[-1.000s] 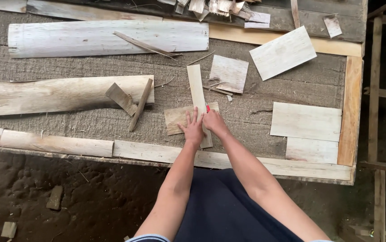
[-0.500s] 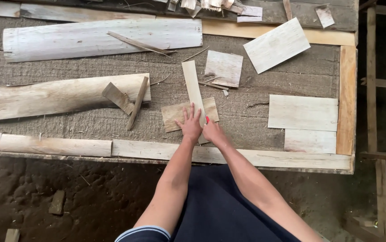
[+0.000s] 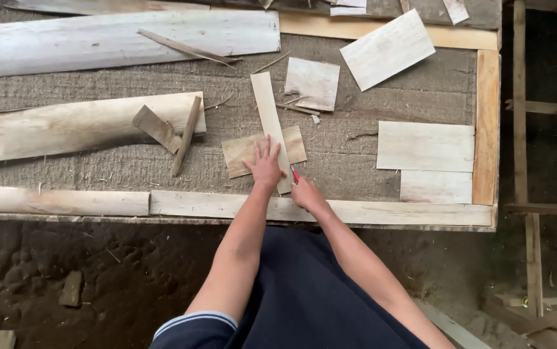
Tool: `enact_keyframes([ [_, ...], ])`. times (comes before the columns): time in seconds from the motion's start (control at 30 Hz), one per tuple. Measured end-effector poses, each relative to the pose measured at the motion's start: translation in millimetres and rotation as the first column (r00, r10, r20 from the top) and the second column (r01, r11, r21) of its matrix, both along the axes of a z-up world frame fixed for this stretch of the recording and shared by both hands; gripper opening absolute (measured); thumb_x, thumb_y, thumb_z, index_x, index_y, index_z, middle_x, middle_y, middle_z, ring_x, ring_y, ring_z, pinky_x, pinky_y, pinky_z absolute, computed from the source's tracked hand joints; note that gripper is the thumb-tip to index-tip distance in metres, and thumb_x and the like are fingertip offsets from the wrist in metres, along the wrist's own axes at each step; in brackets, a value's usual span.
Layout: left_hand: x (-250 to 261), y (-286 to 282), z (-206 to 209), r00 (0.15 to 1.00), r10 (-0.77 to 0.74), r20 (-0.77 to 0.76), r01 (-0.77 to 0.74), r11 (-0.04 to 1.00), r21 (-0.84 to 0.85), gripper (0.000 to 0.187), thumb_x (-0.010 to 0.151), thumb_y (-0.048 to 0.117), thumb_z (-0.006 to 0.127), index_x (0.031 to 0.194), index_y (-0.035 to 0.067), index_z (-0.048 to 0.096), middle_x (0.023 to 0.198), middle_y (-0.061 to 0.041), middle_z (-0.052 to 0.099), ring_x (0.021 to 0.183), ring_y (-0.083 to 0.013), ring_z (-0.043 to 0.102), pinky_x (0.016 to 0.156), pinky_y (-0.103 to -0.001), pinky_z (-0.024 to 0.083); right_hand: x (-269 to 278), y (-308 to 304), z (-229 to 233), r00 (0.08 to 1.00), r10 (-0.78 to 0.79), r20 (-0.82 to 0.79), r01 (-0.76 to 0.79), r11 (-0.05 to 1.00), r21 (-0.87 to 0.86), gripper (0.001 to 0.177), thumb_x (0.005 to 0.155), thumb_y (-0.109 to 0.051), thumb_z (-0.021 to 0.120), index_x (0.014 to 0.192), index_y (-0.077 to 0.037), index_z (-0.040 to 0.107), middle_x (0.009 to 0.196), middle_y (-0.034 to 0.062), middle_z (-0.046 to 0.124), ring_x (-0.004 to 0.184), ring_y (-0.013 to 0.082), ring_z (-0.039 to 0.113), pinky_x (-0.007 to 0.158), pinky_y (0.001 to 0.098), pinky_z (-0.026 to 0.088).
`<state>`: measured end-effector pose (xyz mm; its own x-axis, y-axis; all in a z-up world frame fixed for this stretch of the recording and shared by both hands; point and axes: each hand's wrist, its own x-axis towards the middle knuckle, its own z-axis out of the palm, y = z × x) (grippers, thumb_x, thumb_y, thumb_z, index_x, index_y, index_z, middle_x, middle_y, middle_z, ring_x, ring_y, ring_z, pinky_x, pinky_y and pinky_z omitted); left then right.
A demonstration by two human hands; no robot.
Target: Cutting thin wood veneer sheets to specific sizes using a utility knife and a wooden guide on a workbench.
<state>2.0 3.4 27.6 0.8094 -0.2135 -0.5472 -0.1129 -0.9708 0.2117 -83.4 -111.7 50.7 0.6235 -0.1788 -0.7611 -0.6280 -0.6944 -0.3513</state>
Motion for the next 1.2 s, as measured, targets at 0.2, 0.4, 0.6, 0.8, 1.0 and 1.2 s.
enact_keyframes([
  [0.2, 5.8, 13.7, -1.5, 0.996, -0.041, 0.077, 0.044, 0.998, -0.036, 0.11, 0.071, 0.06, 0.087, 0.161, 0.036, 0.027, 0.173, 0.0, 0.004, 0.155, -0.0326, 0.02, 0.111, -0.071, 0.039, -8.0, -30.1, 58.0, 0.98, -0.179, 0.083, 0.18, 0.984, -0.009, 0.054, 0.098, -0.049, 0.047, 0.118, -0.002, 0.067, 0.104, 0.0278, 0.069, 0.101, 0.0452, 0.07, 0.079, 0.0526, 0.053],
  [0.4, 17.1, 42.5, -16.2, 0.978, -0.016, 0.207, 0.044, 0.99, -0.131, 0.126, 0.063, 0.063, 0.09, 0.163, 0.023, 0.024, 0.171, -0.009, 0.016, 0.156, -0.0281, 0.02, 0.117, -0.065, 0.034, -10.1, -44.9, 20.7, 0.918, -0.273, 0.289, 0.325, 0.934, -0.15, 0.046, 0.102, -0.045, 0.053, 0.136, -0.015, 0.053, 0.125, 0.0227, 0.068, 0.119, 0.044, 0.065, 0.097, 0.0551, 0.052],
  [0.6, 27.8, 57.6, -52.9, 0.968, -0.196, 0.157, 0.197, 0.98, 0.008, 0.145, 0.052, 0.057, 0.096, 0.164, 0.017, 0.012, 0.173, -0.011, 0.003, 0.159, -0.028, 0.008, 0.121, -0.07, 0.023, 5.9, -26.4, -11.2, 0.814, 0.109, 0.57, 0.041, 0.969, -0.244, 0.042, 0.091, -0.031, 0.072, 0.12, -0.003, 0.059, 0.113, 0.0226, 0.064, 0.113, 0.0456, 0.063, 0.094, 0.057, 0.053],
  [0.8, 36.1, 60.8, -59.1, 0.968, -0.179, 0.173, 0.194, 0.978, -0.079, 0.122, 0.066, 0.044, 0.095, 0.162, 0.02, 0.022, 0.166, -0.009, 0.019, 0.155, -0.0263, 0.018, 0.116, -0.067, 0.032, 24.5, -2.9, 8.4, 0.964, 0.14, 0.225, -0.113, 0.985, -0.13, 0.048, 0.088, -0.041, 0.074, 0.125, -0.017, 0.055, 0.107, 0.0091, 0.074, 0.113, 0.0327, 0.07, 0.093, 0.0505, 0.056],
  [1.0, 34.6, 63.2, -42.6, 0.967, -0.191, 0.167, 0.205, 0.976, -0.072, 0.13, 0.059, 0.052, 0.095, 0.162, 0.022, 0.022, 0.16, -0.008, 0.025, 0.15, -0.0252, 0.023, 0.116, -0.064, 0.031, 48.6, -49.4, -41.6, 0.793, -0.232, 0.563, 0.232, 0.97, 0.074, 0.021, 0.089, -0.019, 0.073, 0.108, -0.011, 0.075, 0.1, 0.0146, 0.077, 0.101, 0.036, 0.073, 0.085, 0.0488, 0.059],
  [1.2, 37.7, 70.1, -24.1, 0.943, -0.258, 0.211, 0.296, 0.939, -0.175, 0.141, 0.054, 0.05, 0.094, 0.164, 0.012, 0.015, 0.157, -0.016, 0.027, 0.15, -0.0335, 0.026, 0.121, -0.071, 0.019, 71.0, -74.2, 7.9, 0.369, -0.224, 0.902, 0.491, 0.871, 0.015, 0.023, 0.09, -0.008, 0.071, 0.11, -0.009, 0.061, 0.107, 0.0111, 0.064, 0.111, 0.035, 0.062, 0.099, 0.0462, 0.048],
])
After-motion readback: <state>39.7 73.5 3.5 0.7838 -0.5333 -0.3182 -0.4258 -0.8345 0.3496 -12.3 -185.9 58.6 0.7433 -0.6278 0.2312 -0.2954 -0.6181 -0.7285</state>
